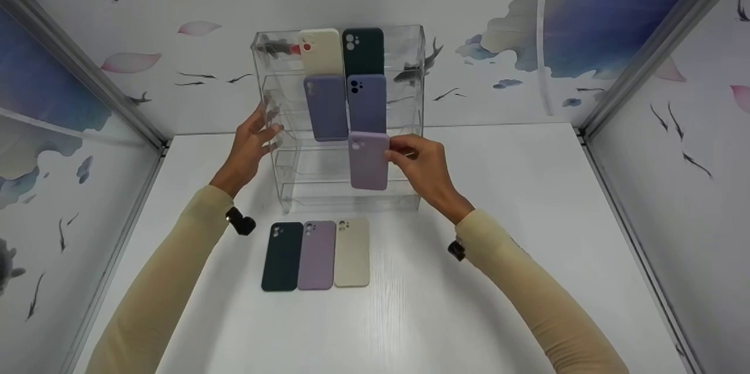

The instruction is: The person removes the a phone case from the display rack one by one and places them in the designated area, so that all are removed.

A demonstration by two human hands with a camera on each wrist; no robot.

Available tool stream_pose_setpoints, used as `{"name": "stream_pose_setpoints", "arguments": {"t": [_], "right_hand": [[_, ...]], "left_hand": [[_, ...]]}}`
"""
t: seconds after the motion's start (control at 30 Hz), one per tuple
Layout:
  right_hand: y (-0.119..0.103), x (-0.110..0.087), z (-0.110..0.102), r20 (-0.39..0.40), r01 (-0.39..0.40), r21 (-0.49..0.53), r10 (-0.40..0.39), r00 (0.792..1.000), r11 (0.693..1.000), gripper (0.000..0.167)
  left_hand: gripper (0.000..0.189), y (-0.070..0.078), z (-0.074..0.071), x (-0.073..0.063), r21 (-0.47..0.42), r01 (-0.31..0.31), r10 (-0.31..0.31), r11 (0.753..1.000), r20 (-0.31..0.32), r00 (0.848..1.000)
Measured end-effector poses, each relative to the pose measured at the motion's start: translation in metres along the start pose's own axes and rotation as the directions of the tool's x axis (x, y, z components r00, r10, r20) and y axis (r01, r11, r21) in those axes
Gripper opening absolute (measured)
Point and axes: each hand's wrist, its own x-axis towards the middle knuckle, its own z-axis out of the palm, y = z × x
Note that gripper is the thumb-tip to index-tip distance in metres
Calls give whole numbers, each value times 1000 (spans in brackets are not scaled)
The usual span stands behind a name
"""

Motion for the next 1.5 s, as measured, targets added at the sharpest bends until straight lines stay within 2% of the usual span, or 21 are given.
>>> {"name": "stream_pose_setpoints", "arguments": {"t": [0.3,0.6,1.0,1.2,1.5], "right_hand": [[6,-20,-16,24,-34,-8,34,999,999,20],[16,-46,-30,45,-108,-42,110,993,993,21],[29,-78,-40,74,-180,-76,186,980,981,22],[36,-92,-43,91,-224,-75,230,969,972,24],[49,-109,-37,117,-278,-88,287,951,957,26]], "left_hand": [[71,0,0,1,29,32,-32,999,-19,999],[73,0,0,1,44,25,-25,999,-11,1000],[72,1,1,1,7,14,-14,1000,-3,1000],[72,3,1,0,22,30,-30,999,-4,1000],[72,1,1,1,29,35,-35,999,-2,999]]}}
